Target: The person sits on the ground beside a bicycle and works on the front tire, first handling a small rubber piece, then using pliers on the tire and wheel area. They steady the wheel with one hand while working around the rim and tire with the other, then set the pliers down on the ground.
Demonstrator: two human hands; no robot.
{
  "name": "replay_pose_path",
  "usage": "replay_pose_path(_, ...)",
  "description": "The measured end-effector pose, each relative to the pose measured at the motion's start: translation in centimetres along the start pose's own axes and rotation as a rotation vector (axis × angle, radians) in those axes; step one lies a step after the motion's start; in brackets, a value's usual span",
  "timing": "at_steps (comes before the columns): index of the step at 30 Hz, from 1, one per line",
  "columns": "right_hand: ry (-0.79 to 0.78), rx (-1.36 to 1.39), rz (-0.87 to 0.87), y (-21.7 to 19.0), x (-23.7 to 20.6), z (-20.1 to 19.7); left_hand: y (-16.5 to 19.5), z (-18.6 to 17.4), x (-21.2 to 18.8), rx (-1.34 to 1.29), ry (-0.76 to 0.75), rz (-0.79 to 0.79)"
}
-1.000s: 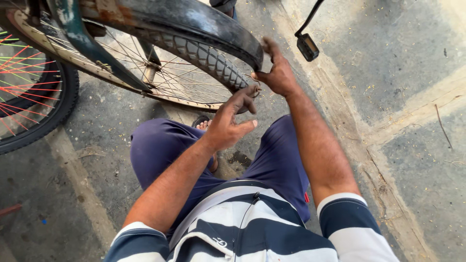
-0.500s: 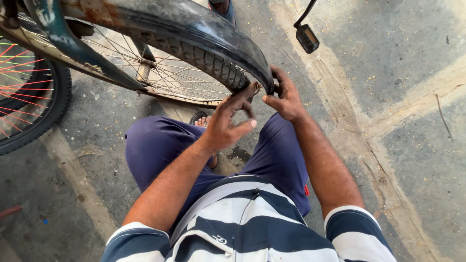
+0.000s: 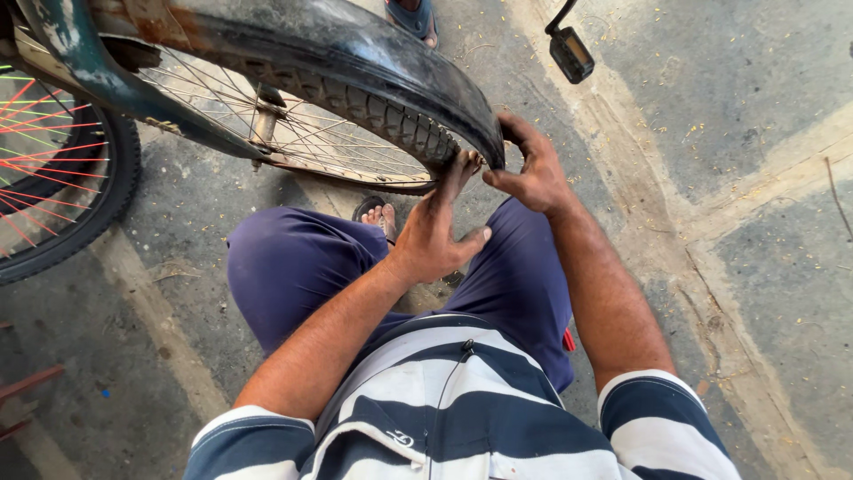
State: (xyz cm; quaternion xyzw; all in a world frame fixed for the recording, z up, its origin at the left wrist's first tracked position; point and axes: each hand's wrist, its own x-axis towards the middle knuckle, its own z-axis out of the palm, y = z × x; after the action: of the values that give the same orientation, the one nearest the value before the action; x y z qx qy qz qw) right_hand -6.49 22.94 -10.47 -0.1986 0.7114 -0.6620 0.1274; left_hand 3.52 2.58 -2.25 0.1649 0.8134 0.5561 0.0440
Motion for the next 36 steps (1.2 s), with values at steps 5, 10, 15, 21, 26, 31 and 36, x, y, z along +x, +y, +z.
replay_pose_path(5, -0.012, 0.075, -0.009, -0.4, -1.1, 0.5, -0.6, -0.3, -0.3, -0.134, -0.078, -0.03)
replay_pose_path(10, 0.002, 0.09, 0.016, -1.2, -2.0, 1.1, -1.5, -0.2, -0.1, -0.203, -0.124, -0.053)
replay_pose_path(15, 0.063, -0.076, -0.016, -2.2, -2.9, 0.6, -2.9, 0.5, 0.3, -0.124, -0.102, -0.113)
replay_pose_path(21, 0.1, -0.158, -0.088, -2.3, -2.3, 1.2, -3.8, 0.8, 0.0, -0.154, -0.082, -0.071)
replay_pose_path(26, 0.122, -0.178, -0.056, -1.8, -2.1, 2.3, -3.6, 0.6, 0.0, -0.057, -0.094, -0.078)
replay_pose_path(31, 0.115, -0.176, -0.05, -1.1, -2.2, 2.5, -2.9, 0.1, 0.2, -0.03, -0.107, -0.101)
replay_pose_path(36, 0.136, -0.174, -0.078, -1.0, -2.0, 2.9, -1.8, -0.3, 1.8, -0.17, -0.026, -0.134)
